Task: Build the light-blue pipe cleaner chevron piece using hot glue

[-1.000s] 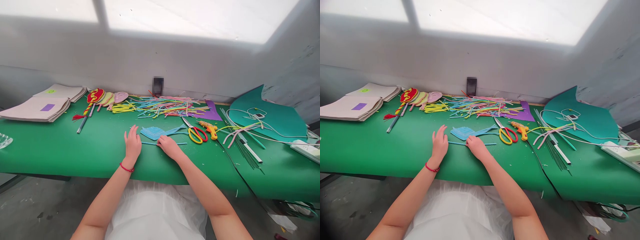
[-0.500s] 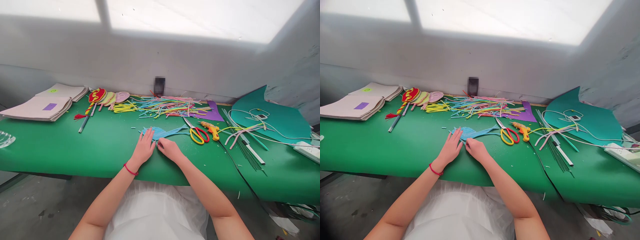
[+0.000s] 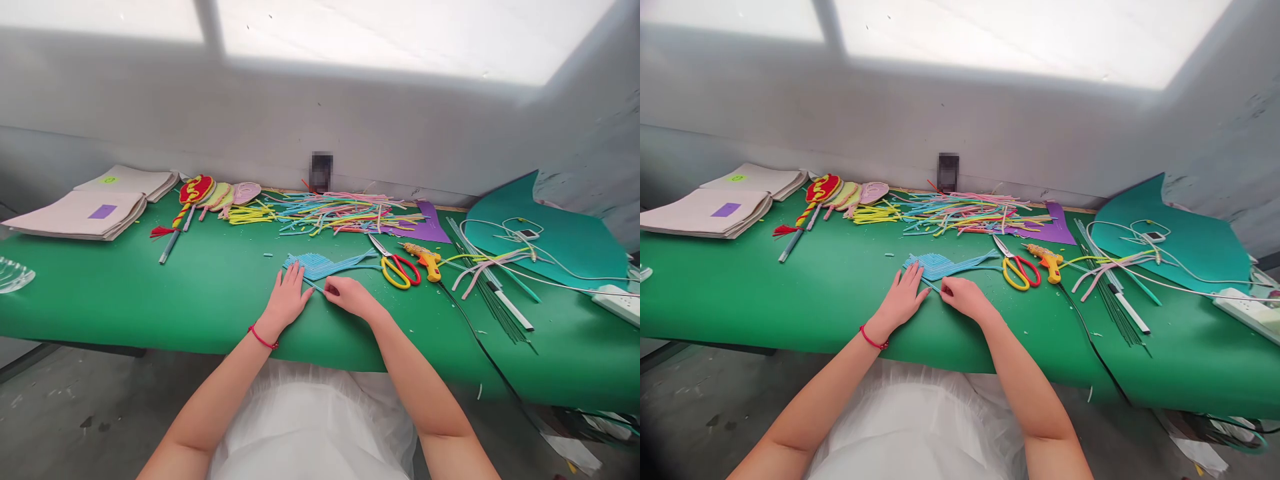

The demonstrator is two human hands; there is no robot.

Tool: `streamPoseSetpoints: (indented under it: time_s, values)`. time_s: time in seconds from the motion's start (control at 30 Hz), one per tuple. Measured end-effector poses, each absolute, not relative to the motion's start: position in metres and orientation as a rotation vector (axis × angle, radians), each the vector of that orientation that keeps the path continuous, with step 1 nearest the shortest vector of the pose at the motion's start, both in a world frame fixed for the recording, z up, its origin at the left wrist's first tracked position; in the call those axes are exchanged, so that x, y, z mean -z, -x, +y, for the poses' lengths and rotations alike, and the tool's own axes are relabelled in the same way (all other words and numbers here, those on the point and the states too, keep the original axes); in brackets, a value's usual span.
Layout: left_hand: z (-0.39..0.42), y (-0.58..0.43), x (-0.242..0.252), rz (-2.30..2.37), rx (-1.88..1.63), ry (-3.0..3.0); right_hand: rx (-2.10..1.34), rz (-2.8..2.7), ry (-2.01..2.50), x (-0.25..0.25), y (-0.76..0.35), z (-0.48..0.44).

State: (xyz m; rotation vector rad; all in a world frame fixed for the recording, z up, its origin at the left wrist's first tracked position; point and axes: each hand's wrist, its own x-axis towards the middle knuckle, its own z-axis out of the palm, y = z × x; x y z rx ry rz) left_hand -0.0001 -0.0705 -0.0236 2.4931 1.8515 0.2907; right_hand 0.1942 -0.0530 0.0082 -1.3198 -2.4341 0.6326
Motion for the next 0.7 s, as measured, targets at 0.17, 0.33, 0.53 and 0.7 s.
streamPoseSetpoints:
  time_s: [0.17, 0.33, 0.53, 0.7]
  values:
    - [-0.069, 0.0012, 0.0282, 1.846, -0.371, -2.488, -0.613, -2.437, 1.33, -0.0096, -0.1932, -0.0549]
    - [-0.0685, 0.0017, 0.0306, 1.84, -0.413, -2.485, -0.597, -2.447, 1.327, -0.0093, -0.1928, -0.0548]
    - [-0.0708, -0.0002, 0.0283, 1.852, -0.36, -2.455, -0.628, -2.414, 1.33, -0.009, -0.1938, -0.0538]
    - [-0.0717, -0.0005, 0.0265, 1.848, -0.309, -2.479, -0.6, -2.418, 1.358, -0.0037, -0.197, -0.0501]
